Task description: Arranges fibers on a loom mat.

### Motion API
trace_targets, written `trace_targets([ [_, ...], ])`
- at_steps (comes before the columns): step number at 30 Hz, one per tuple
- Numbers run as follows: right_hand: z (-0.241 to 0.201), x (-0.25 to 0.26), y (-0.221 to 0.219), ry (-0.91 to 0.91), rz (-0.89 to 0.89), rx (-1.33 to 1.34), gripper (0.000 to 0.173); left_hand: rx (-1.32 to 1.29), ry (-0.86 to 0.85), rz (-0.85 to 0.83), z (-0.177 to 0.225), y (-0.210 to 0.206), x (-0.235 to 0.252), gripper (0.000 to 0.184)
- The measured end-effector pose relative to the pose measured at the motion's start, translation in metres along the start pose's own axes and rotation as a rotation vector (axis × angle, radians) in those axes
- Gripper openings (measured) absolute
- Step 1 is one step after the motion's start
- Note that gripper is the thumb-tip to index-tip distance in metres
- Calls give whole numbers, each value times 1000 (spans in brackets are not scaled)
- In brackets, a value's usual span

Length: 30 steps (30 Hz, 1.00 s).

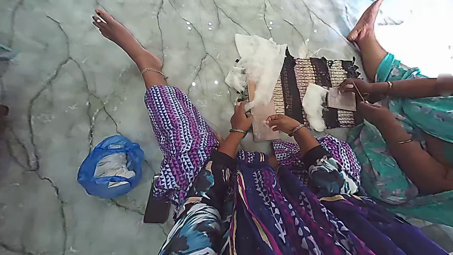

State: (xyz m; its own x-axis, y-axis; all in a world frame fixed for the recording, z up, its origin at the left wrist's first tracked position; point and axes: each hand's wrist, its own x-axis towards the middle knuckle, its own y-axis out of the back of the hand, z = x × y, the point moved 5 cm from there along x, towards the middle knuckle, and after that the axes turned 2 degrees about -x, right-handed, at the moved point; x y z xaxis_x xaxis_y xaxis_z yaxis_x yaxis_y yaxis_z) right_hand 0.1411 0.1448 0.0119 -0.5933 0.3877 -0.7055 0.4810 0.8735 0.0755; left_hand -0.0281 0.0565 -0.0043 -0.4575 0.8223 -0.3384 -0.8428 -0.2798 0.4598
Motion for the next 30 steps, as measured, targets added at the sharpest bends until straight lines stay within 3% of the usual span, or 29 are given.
trace_targets([
  [3,0,2,-1,-8,-5,14,22,-163,-145,-303,5,-24,-3,48],
  [5,3,4,-2,-12,-18,27,23,-222,-169,-409,3,-36,-6,33],
  [7,8,7,-1,-22,3,57,23,-183,-135,-363,-1,-39,-5,22],
  [10,16,10,0,-10,65,72,5,-142,-73,-302,-5,-40,-4,24],
  [12,18,12,-4,3,94,38,18,-148,-30,-278,-6,-38,-2,24],
  [15,22,17,-3,61,230,53,1,-147,-18,-252,-7,-35,-1,23],
  [19,19,17,11,54,281,0,9,-74,-31,-308,-14,-35,3,25],
  [21,19,18,15,54,291,-153,11,39,11,-378,-15,-39,3,40],
  [24,26,28,21,89,320,-465,17,146,4,-277,-6,-35,0,55],
  [27,29,27,15,117,420,-626,21,116,-160,-156,5,-29,-6,47],
  [30,25,24,14,93,485,-680,37,141,-242,-212,10,-35,-13,41],
])
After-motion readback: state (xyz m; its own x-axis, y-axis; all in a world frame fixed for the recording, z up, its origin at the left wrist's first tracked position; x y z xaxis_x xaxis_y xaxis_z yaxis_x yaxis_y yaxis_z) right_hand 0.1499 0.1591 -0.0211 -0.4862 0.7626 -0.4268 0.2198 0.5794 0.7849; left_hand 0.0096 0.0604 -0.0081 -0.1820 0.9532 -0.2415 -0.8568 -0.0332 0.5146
